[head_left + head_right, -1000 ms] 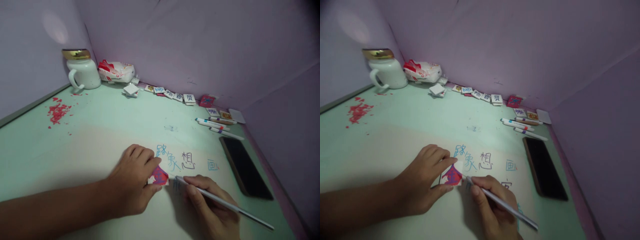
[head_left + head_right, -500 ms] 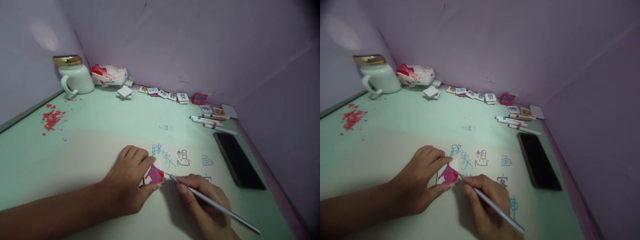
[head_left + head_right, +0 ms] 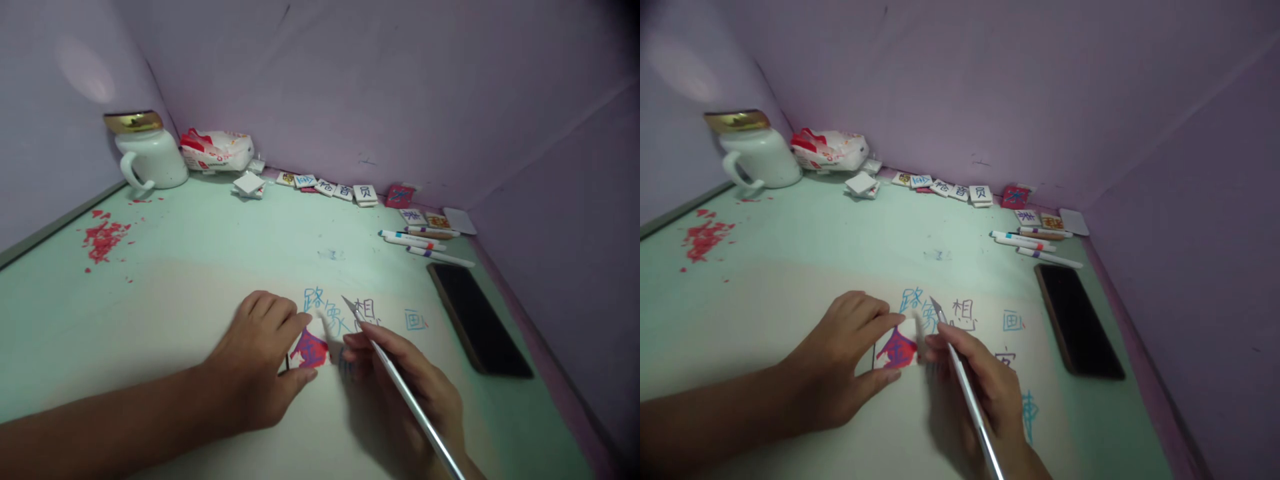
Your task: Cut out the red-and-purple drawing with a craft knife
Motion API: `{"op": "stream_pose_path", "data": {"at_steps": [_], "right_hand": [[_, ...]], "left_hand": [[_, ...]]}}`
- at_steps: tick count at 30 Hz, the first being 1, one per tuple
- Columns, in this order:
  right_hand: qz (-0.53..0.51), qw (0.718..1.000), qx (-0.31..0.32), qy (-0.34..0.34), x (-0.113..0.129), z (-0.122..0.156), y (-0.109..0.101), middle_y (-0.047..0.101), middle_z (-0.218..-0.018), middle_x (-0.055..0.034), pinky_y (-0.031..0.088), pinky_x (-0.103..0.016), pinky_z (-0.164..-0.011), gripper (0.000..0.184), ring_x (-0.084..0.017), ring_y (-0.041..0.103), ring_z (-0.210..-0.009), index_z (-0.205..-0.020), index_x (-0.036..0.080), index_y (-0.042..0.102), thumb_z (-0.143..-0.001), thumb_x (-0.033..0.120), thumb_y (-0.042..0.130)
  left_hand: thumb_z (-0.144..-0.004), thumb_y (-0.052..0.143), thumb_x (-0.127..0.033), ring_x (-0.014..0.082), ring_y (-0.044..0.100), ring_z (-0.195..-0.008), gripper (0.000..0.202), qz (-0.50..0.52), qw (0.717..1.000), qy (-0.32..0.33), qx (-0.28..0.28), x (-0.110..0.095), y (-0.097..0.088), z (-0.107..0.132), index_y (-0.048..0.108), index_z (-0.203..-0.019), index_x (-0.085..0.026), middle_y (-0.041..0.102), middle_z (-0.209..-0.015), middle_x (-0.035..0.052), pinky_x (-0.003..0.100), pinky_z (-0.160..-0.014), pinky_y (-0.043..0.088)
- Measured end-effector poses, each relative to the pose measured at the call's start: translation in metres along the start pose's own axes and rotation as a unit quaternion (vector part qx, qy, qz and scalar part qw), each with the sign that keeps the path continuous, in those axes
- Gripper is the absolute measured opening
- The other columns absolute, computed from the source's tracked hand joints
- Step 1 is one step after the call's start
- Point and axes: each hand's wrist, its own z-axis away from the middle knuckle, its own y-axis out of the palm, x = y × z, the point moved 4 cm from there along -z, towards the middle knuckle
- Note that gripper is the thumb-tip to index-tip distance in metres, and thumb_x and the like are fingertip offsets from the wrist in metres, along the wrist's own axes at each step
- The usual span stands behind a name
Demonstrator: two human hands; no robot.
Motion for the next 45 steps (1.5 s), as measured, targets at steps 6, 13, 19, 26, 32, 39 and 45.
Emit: {"op": "stream_pose_path", "data": {"at_steps": [6,13,19,26,32,39,45], "right_hand": [[-0.205,0.963,0.109,0.134,0.003,-0.008,-0.001,0.077,-0.103,-0.0058,0.057,-0.026,-0.080,0.026,-0.018,0.072,-0.092,-0.114,0.030,0.071,-0.094,0.035,0.056],[-0.019,0.979,0.061,0.194,0.012,-0.008,0.001,0.071,-0.069,0.0013,0.049,-0.017,-0.047,0.014,-0.010,0.061,-0.050,-0.090,0.023,0.060,-0.088,0.037,0.063],[0.363,0.924,0.123,0.006,0.029,0.002,-0.010,0.069,-0.059,0.0046,0.045,-0.019,-0.036,0.018,-0.013,0.063,-0.041,-0.094,0.026,0.063,-0.092,0.030,0.045],[0.474,0.868,0.117,-0.093,0.025,0.005,-0.002,0.071,-0.079,0.0016,0.051,-0.023,-0.040,0.022,-0.015,0.068,-0.049,-0.096,0.027,0.062,-0.092,0.023,0.041],[0.516,0.837,0.121,-0.138,0.026,0.009,0.000,0.069,-0.073,0.0030,0.045,-0.024,-0.032,0.024,-0.014,0.064,-0.041,-0.095,0.027,0.063,-0.095,0.024,0.039],[0.570,0.797,0.135,-0.146,0.029,0.010,0.000,0.072,-0.080,0.0036,0.045,-0.026,-0.032,0.024,-0.015,0.066,-0.044,-0.098,0.029,0.063,-0.090,0.021,0.041],[0.566,0.801,0.137,-0.140,0.032,0.005,0.004,0.068,-0.072,0.0036,0.044,-0.027,-0.028,0.029,-0.015,0.066,-0.041,-0.090,0.027,0.067,-0.092,0.026,0.038]], "left_hand": [[-0.081,0.060,-0.022,0.0279,0.048,-0.086,0.030,-0.002,1.000,-0.002,0.000,0.000,0.001,0.000,0.059,-0.109,-0.013,0.056,-0.094,0.0104,0.047,-0.079,0.040],[-0.078,0.062,-0.020,0.0286,0.049,-0.088,0.034,-0.009,1.000,-0.006,0.005,-0.001,-0.001,0.001,0.058,-0.111,-0.012,0.057,-0.096,0.0110,0.048,-0.082,0.040],[-0.074,0.068,-0.023,0.0283,0.047,-0.087,0.039,-0.013,0.999,-0.023,0.028,-0.005,-0.003,0.001,0.059,-0.110,-0.012,0.056,-0.094,0.0103,0.048,-0.082,0.039],[-0.077,0.063,-0.024,0.0283,0.046,-0.086,0.039,-0.016,0.999,-0.014,0.031,-0.007,-0.003,0.002,0.059,-0.113,-0.010,0.056,-0.092,0.0106,0.051,-0.085,0.039],[-0.078,0.061,-0.025,0.0284,0.046,-0.085,0.034,-0.021,0.999,-0.011,0.032,-0.008,-0.002,0.002,0.059,-0.109,-0.012,0.056,-0.091,0.0109,0.052,-0.085,0.040],[-0.078,0.062,-0.025,0.0282,0.047,-0.085,0.036,-0.020,0.999,-0.010,0.029,-0.007,-0.002,0.003,0.059,-0.111,-0.012,0.057,-0.091,0.0105,0.052,-0.085,0.041],[-0.077,0.062,-0.024,0.0286,0.047,-0.084,0.034,-0.014,1.000,-0.002,0.027,-0.008,-0.002,0.002,0.060,-0.108,-0.011,0.056,-0.090,0.0110,0.051,-0.083,0.041]]}}
